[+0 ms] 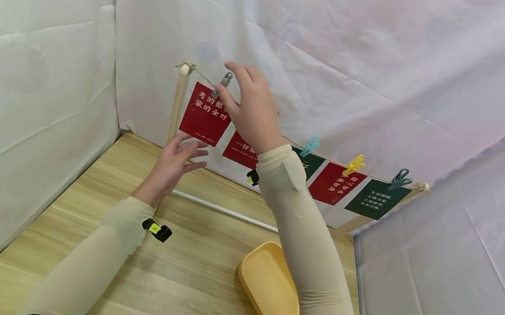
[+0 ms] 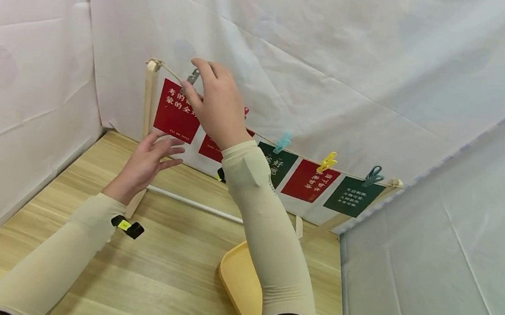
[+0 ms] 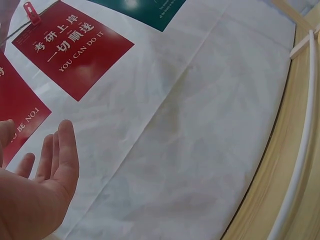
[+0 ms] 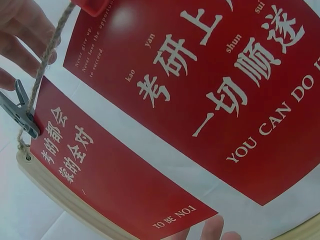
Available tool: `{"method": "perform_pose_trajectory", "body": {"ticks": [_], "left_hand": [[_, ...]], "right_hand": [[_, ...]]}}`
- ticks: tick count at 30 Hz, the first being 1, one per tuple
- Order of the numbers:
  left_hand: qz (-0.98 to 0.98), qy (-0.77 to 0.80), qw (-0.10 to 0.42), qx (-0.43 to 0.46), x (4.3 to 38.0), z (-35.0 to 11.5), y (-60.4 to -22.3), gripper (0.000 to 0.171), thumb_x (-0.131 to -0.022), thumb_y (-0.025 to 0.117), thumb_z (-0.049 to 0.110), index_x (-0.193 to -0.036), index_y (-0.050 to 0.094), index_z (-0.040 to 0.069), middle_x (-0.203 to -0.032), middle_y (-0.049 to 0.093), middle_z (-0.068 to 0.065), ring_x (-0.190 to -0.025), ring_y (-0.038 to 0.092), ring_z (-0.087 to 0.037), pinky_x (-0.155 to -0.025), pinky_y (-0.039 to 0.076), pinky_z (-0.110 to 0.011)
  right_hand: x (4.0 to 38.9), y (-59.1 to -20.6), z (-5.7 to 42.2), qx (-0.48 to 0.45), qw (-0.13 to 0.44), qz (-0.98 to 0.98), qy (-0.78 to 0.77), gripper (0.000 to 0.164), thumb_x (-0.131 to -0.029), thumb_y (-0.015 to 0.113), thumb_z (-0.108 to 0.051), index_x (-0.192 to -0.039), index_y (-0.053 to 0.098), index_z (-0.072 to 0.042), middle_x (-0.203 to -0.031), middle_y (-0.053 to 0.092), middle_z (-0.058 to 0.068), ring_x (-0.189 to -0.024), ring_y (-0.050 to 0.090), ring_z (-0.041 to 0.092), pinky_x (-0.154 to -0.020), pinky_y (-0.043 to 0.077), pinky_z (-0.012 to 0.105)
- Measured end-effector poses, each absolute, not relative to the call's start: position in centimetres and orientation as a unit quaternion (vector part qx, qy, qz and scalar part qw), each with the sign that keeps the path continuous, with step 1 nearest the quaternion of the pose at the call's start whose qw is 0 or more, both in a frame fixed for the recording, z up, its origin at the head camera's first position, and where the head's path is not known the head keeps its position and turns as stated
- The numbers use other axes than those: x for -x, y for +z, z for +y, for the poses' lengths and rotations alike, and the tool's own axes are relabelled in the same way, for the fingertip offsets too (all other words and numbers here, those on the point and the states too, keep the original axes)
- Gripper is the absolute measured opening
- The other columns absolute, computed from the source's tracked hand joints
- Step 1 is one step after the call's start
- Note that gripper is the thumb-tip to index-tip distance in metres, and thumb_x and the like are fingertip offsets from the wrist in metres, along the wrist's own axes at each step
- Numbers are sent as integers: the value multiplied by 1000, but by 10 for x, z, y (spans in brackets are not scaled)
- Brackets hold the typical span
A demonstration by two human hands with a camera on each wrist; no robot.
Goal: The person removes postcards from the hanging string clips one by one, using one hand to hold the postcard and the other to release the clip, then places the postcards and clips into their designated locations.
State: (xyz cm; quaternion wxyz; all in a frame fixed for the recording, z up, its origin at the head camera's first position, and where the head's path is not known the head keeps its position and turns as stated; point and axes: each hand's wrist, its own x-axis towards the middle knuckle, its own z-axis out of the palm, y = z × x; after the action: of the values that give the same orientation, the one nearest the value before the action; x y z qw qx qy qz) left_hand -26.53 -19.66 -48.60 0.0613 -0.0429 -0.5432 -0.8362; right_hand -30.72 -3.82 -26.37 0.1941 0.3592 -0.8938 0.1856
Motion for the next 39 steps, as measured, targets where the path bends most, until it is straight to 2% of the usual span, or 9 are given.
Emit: {"method": "perform_pose_trajectory", "body": {"ticks": [6, 18, 28, 39], "left_hand": [[-541, -837, 75, 44, 264, -193, -484, 38, -114, 60, 23, -150, 51, 15, -132, 68, -13, -119, 69, -28, -95, 62, -40], [-540, -836, 93, 40, 256, -190, -481, 34, -113, 62, 21, -146, 55, 14, -132, 67, -14, -118, 66, -31, -93, 63, -37], [-539, -836, 106, 2, 254, -187, -481, 25, -110, 67, 25, -131, 64, 10, -117, 72, -5, -107, 68, -23, -92, 62, -31], [-533, -836, 127, -4, 253, -183, -490, 20, -110, 67, 21, -125, 67, 8, -105, 74, -1, -95, 69, -16, -90, 63, -33]], "right_hand": [[308, -265, -37, -368, 192, -886, 206, 49, -109, 70, -32, -153, 60, -11, -142, 64, 5, -133, 57, 16, -111, 41, 17], [309, -267, -38, -370, 178, -866, 285, 41, -109, 70, -23, -146, 65, -7, -134, 67, 6, -123, 63, 20, -107, 46, 18], [309, -270, -35, -373, 176, -841, 350, 37, -106, 74, -14, -141, 69, -4, -122, 70, 6, -110, 70, 15, -101, 53, 20], [310, -275, -33, -363, 164, -810, 431, 28, -101, 78, -5, -129, 76, -1, -110, 76, 6, -97, 74, 11, -92, 59, 23]]}}
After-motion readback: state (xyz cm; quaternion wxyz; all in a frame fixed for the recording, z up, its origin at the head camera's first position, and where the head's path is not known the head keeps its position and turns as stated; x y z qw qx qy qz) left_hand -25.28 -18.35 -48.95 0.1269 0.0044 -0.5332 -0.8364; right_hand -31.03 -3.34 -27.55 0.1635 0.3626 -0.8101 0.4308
